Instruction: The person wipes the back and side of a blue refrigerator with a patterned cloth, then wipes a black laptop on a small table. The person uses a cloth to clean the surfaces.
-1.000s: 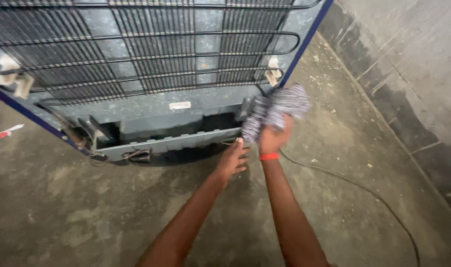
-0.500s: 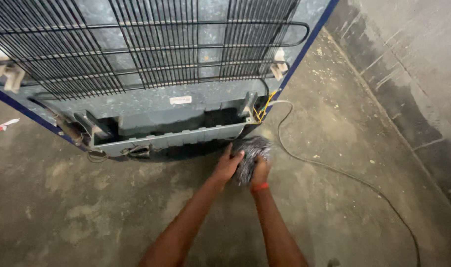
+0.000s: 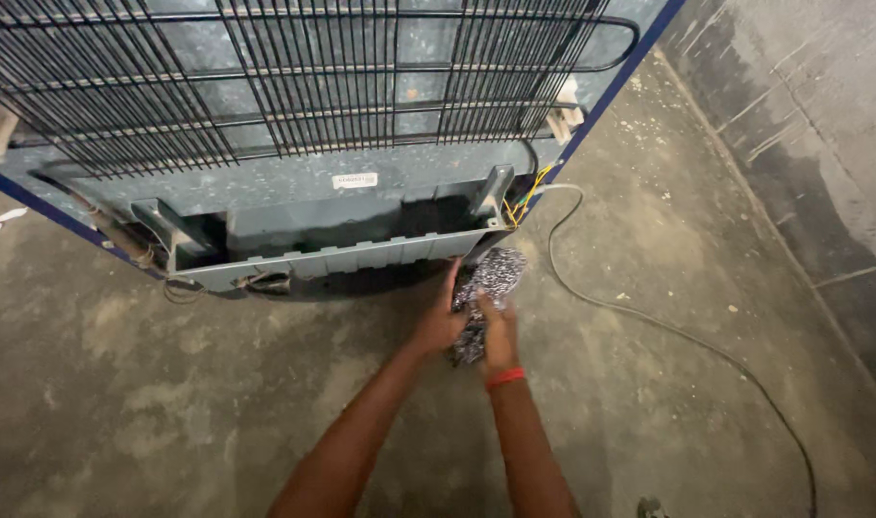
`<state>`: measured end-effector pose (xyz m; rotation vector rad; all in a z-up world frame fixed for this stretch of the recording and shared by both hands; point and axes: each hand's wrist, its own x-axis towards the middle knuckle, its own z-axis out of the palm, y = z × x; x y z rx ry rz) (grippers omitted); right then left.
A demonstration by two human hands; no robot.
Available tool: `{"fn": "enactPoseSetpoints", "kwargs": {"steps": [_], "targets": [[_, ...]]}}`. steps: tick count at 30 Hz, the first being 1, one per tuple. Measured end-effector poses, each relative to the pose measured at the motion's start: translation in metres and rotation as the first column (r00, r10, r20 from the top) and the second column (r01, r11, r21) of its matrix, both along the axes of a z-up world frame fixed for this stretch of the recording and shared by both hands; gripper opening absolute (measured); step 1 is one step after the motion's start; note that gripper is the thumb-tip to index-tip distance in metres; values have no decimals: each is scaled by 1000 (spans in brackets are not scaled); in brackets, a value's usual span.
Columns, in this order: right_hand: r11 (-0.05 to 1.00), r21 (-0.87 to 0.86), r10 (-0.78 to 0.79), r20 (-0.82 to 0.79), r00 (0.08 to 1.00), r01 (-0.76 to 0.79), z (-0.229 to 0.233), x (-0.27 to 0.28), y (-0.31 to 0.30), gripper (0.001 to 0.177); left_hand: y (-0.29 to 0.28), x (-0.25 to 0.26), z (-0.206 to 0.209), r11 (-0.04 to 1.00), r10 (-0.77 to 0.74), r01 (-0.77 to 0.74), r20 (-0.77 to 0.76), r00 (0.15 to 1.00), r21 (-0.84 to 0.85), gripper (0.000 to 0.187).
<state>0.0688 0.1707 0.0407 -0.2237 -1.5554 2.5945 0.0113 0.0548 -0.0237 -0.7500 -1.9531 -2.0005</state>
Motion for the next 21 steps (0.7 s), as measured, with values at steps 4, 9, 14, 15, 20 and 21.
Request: {"fn": "enactPoseSetpoints", "kwargs": {"steps": [4, 9, 14, 15, 20, 21], "targets": [[871, 76, -472, -147, 869, 486, -3, -45, 28, 37, -2, -6, 11, 990, -17, 26, 64, 998, -139, 83], [698, 249, -487, -522, 700, 671, -5, -97, 27, 33, -23, -17, 1, 978, -28, 67, 191, 981, -199, 64], [831, 339, -305, -387, 870, 442, -77, -151, 7, 37, -27, -18, 2, 997, 44, -32, 166, 985, -73, 71], [816, 412, -227, -418, 880, 406, -89, -148, 10, 35, -27, -20, 4, 997, 60, -52, 140, 988, -56, 73], [675, 349, -513, -411, 753, 650, -77, -123, -9, 36, -32, -26, 16, 998, 67, -67, 270, 961, -9, 64], [740, 194, -566, -338, 752, 644, -68, -116, -10, 32, -39, -23, 17, 983, 156, -134, 180, 971, -128, 61]]}}
